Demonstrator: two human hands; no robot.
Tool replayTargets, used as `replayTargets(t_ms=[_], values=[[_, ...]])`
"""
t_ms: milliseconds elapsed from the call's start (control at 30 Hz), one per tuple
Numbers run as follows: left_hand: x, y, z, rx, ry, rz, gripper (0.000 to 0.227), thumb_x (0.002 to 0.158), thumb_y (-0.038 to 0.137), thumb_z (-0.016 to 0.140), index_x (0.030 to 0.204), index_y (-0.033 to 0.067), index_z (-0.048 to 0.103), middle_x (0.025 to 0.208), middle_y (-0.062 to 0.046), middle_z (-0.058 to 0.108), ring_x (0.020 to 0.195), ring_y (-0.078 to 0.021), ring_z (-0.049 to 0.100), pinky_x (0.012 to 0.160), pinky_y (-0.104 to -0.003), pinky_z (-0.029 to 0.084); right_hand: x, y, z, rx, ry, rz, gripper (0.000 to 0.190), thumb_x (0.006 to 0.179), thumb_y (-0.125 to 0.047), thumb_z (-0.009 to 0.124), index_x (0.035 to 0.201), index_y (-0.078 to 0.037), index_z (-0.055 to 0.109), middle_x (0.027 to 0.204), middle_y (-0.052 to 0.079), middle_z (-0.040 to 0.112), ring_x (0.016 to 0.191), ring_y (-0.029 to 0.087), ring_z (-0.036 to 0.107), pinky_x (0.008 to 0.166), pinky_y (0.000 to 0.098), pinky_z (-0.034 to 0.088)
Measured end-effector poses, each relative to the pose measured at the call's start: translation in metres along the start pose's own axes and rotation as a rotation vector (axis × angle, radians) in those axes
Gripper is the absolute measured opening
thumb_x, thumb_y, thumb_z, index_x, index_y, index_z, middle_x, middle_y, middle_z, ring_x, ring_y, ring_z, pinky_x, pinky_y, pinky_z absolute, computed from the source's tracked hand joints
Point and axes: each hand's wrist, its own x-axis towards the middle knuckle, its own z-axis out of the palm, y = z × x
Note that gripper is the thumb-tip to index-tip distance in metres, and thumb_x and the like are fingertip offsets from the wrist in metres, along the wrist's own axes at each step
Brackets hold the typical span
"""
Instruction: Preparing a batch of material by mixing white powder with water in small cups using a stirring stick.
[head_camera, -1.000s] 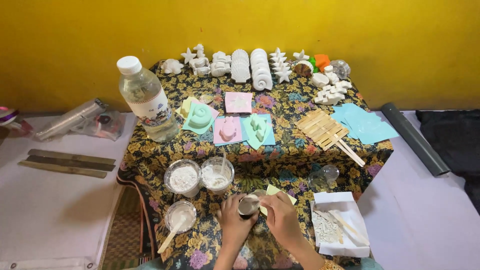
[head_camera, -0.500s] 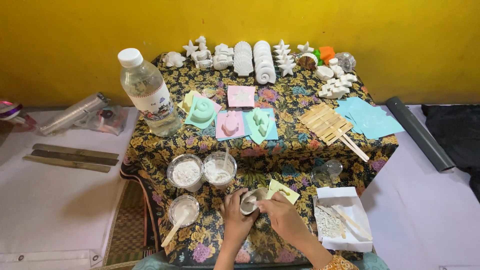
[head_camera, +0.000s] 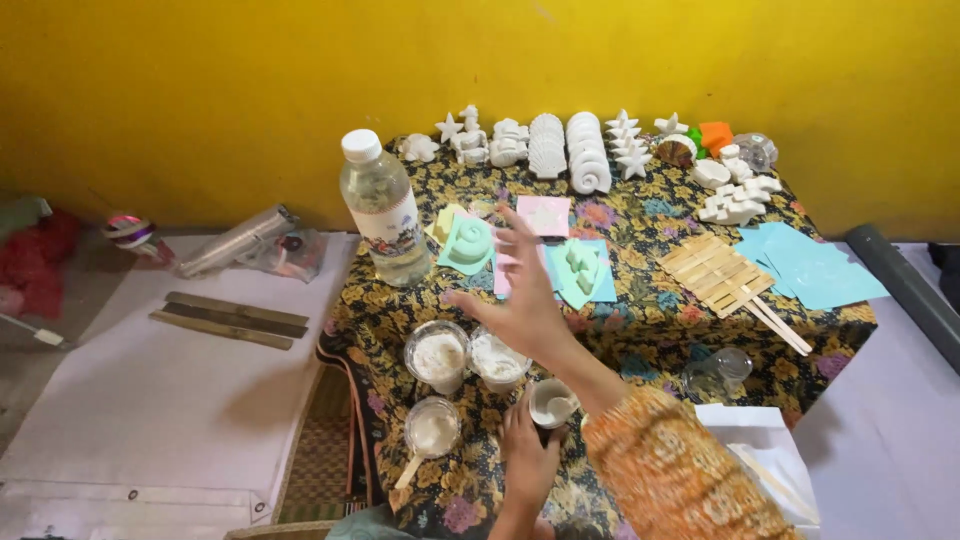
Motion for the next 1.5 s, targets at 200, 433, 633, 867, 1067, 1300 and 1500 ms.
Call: replayTargets(t_ms=[200, 433, 633, 867, 1067, 1300, 1500], values=[[0.01, 0.002, -0.02, 0.108, -0.134, -0.112, 0.092, 0.089, 0.005, 0.068, 0.161, 0.0247, 0.015, 0.162, -0.006, 0.029, 0.151, -0.0264, 0.02, 0.126, -0.05, 0.008, 0.099, -0.007, 0.133, 0.29, -0.075, 0.243, 0.144, 0.061, -0.038, 0.095, 0.162, -0.016, -0.006, 0.172, 0.016, 0.008, 0.157, 0.033, 0.014, 0.123, 0.05, 0.021], [0.008, 0.013, -0.043, 0.156, -0.246, -0.192, 0.098, 0.09, 0.006, 0.069, 0.162, 0.0222, 0.004, 0.167, -0.002, 0.011, 0.155, -0.0257, 0.004, 0.128, -0.046, 0.0, 0.105, 0.0, 0.158, 0.351, 0.05, 0.194, 0.088, 0.06, -0.023, 0.094, 0.134, -0.01, 0.048, 0.123, 0.011, 0.066, 0.113, 0.028, 0.066, 0.086, 0.0404, 0.058], [-0.003, 0.034, -0.035, 0.179, -0.375, -0.237, 0.103, 0.091, 0.006, 0.069, 0.162, 0.0201, -0.004, 0.171, 0.0, -0.003, 0.157, -0.0252, -0.008, 0.129, -0.044, -0.006, 0.065, -0.03, 0.088, 0.59, 0.026, 0.049, 0.099, 0.058, -0.03, 0.091, 0.14, -0.008, 0.042, 0.128, 0.014, 0.065, 0.117, 0.028, 0.066, 0.096, 0.0416, 0.06], [-0.036, -0.011, -0.053, 0.134, -0.24, -0.066, 0.064, 0.1, 0.03, 0.064, 0.153, 0.0133, 0.034, 0.161, -0.007, 0.034, 0.149, -0.0252, 0.03, 0.126, -0.045, 0.032, -0.067, -0.001, -0.074, 0.798, -0.114, -0.25, 0.097, 0.076, -0.028, 0.09, 0.15, 0.001, 0.035, 0.141, 0.019, 0.057, 0.127, 0.032, 0.06, 0.108, 0.0448, 0.056], [-0.073, 0.117, -0.146, -0.552, -0.369, 0.113, 0.056, 0.089, 0.056, 0.054, 0.129, 0.0195, 0.068, 0.124, -0.003, 0.073, 0.115, -0.0213, 0.072, 0.098, -0.041, 0.06, -0.216, 0.136, -0.138, 0.712, 0.359, 1.458, 0.116, 0.093, -0.096, 0.026, 0.127, 0.008, 0.065, 0.08, 0.045, 0.063, 0.068, 0.054, 0.06, 0.063, 0.0565, 0.051], [-0.021, 0.196, -0.123, -0.707, -1.113, 0.639, 0.052, 0.108, 0.038, 0.046, 0.152, 0.0103, 0.045, 0.156, -0.009, 0.048, 0.144, -0.0227, 0.047, 0.117, -0.04, 0.043, -0.225, 0.119, -0.125, 0.562, 0.198, 1.156, 0.079, 0.076, -0.052, 0.057, 0.14, -0.007, 0.054, 0.113, 0.023, 0.059, 0.1, 0.04, 0.059, 0.083, 0.0502, 0.05], [-0.031, 0.206, -0.119, -0.657, -0.874, 0.373, 0.081, 0.081, 0.017, 0.075, 0.154, 0.0046, 0.043, 0.13, -0.007, 0.067, 0.12, -0.0139, 0.061, 0.11, -0.029, 0.049, -0.22, 0.089, -0.104, 0.424, -0.003, 0.812, 0.117, 0.054, 0.005, 0.09, 0.157, -0.025, 0.044, 0.154, -0.002, 0.058, 0.138, 0.024, 0.06, 0.106, 0.0432, 0.049]])
